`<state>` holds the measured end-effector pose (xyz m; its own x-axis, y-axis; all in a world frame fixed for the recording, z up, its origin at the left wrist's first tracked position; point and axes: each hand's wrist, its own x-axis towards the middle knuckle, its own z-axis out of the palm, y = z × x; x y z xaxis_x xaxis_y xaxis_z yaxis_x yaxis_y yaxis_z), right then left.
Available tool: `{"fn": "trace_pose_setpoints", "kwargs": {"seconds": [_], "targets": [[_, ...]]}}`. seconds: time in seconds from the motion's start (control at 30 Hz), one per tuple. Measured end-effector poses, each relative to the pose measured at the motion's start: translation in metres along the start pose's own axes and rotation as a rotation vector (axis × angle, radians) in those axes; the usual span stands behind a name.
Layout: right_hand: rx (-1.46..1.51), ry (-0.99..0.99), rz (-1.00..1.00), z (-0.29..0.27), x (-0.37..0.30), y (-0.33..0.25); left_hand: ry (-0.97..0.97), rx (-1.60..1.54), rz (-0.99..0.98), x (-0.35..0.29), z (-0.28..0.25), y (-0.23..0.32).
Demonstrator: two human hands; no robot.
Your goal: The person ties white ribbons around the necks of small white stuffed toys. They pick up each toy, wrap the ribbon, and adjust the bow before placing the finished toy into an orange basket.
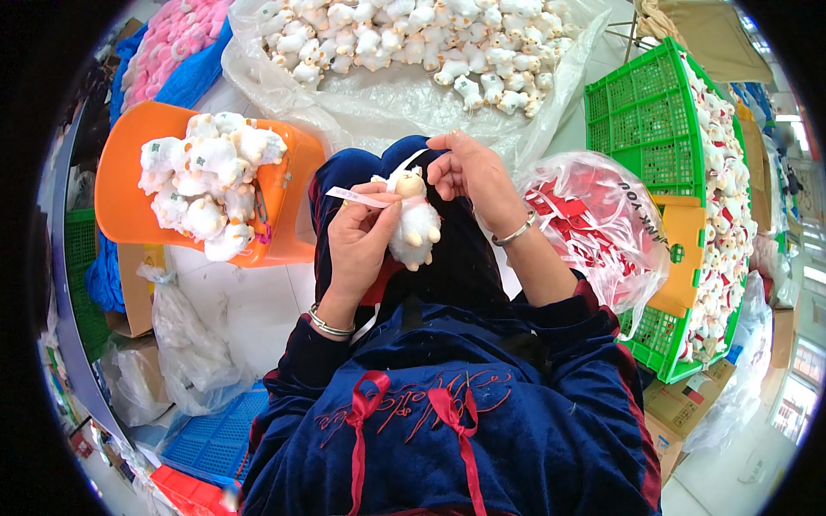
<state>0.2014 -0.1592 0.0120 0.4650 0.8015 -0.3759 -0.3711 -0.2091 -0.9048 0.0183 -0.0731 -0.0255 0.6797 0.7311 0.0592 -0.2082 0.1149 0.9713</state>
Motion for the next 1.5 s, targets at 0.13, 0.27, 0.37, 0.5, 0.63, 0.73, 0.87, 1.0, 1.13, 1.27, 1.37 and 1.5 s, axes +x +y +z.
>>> {"fn": "trace_pose_setpoints", "kwargs": {"seconds": [0.13,0.27,0.37,0.5,0.63,0.73,0.87,1.0,1.13,1.27,1.37,1.5], "targets": [[-0.189,-0.104,0.073,-0.008,0.002,-0.009,-0.009,0.105,0.038,0.001,-0.003,-0.003],[-0.143,-0.06,0.025,0.018,-0.005,-0.011,-0.087,0.251,0.117,0.003,-0.005,0.002],[-0.072,-0.071,-0.073,0.025,-0.001,-0.002,-0.11,0.248,0.09,0.003,-0.005,0.007],[0.063,-0.179,-0.157,0.013,-0.009,-0.006,-0.007,0.028,0.014,0.003,-0.002,0.0],[0.014,-0.189,0.028,0.001,-0.005,-0.005,-0.03,0.183,0.138,0.006,-0.002,0.002],[-0.043,-0.172,0.097,0.009,-0.007,-0.007,-0.06,0.269,0.206,0.008,-0.003,0.003],[-0.02,-0.197,0.08,0.025,-0.005,-0.01,-0.112,0.326,0.265,0.011,-0.007,0.007],[0.059,-0.273,-0.063,0.02,-0.005,-0.007,-0.116,0.249,0.174,0.01,-0.01,0.001],[0.002,-0.464,-0.145,0.002,-0.012,-0.009,-0.032,0.022,0.017,0.006,-0.009,-0.004],[-0.217,-0.556,-0.094,-0.005,-0.018,-0.006,-0.032,-0.006,-0.038,0.006,-0.009,-0.004],[-0.35,-0.447,-0.078,0.003,-0.021,-0.002,-0.024,-0.022,-0.033,0.006,-0.008,-0.007],[-0.575,-0.241,-0.199,0.016,-0.023,-0.002,-0.005,0.006,-0.015,0.006,-0.008,-0.006]]}}
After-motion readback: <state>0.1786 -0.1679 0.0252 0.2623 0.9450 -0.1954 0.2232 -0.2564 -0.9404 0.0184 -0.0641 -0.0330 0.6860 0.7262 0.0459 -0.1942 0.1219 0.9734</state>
